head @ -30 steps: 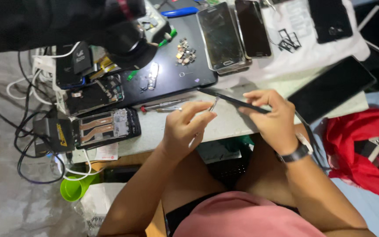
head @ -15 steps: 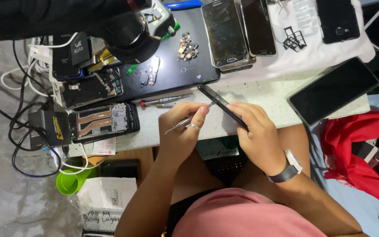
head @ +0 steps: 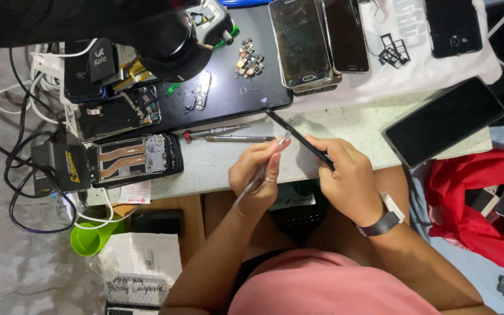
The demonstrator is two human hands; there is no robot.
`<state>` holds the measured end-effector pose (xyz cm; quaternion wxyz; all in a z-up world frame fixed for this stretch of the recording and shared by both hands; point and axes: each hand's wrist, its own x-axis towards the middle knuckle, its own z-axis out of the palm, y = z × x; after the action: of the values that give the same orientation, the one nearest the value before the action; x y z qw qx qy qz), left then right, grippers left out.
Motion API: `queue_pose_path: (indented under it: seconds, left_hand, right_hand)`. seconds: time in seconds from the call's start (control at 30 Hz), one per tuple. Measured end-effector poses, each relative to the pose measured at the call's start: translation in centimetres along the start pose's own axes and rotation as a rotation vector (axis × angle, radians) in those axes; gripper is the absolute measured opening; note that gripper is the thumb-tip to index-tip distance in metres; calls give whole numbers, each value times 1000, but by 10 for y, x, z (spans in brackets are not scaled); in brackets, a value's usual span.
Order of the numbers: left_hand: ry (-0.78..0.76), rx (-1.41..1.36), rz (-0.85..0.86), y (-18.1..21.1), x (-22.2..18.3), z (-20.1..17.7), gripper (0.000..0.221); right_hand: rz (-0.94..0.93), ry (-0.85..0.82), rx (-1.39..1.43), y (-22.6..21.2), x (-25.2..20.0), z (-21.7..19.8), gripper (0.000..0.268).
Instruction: The person uses a metal prying tool to carefully separate the back cover from a black smartphone. They repeatedly insert the tool into the seam and pry along the edges to loosen the casing. The person also briefly handles a second smartphone with a cracked screen.
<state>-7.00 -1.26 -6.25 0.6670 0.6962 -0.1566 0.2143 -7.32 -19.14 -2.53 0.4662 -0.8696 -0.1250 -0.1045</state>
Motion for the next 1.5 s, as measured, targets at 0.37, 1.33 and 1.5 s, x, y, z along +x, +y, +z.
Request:
queue_pose_path:
  seconds: [0.37,1.33,1.5]
  left_hand:
    - [-47,-109,-21,-16,4,-3,7]
    - [-380,247,84,43,63,-21,12]
    - [-404,263,123,44,71,-21,14]
  right_hand:
    - [-70,14,-29,5,1,1,46]
    - [-158,47,-118,0,-8,6,54]
    - [-210,63,-110,0,-6,6,55]
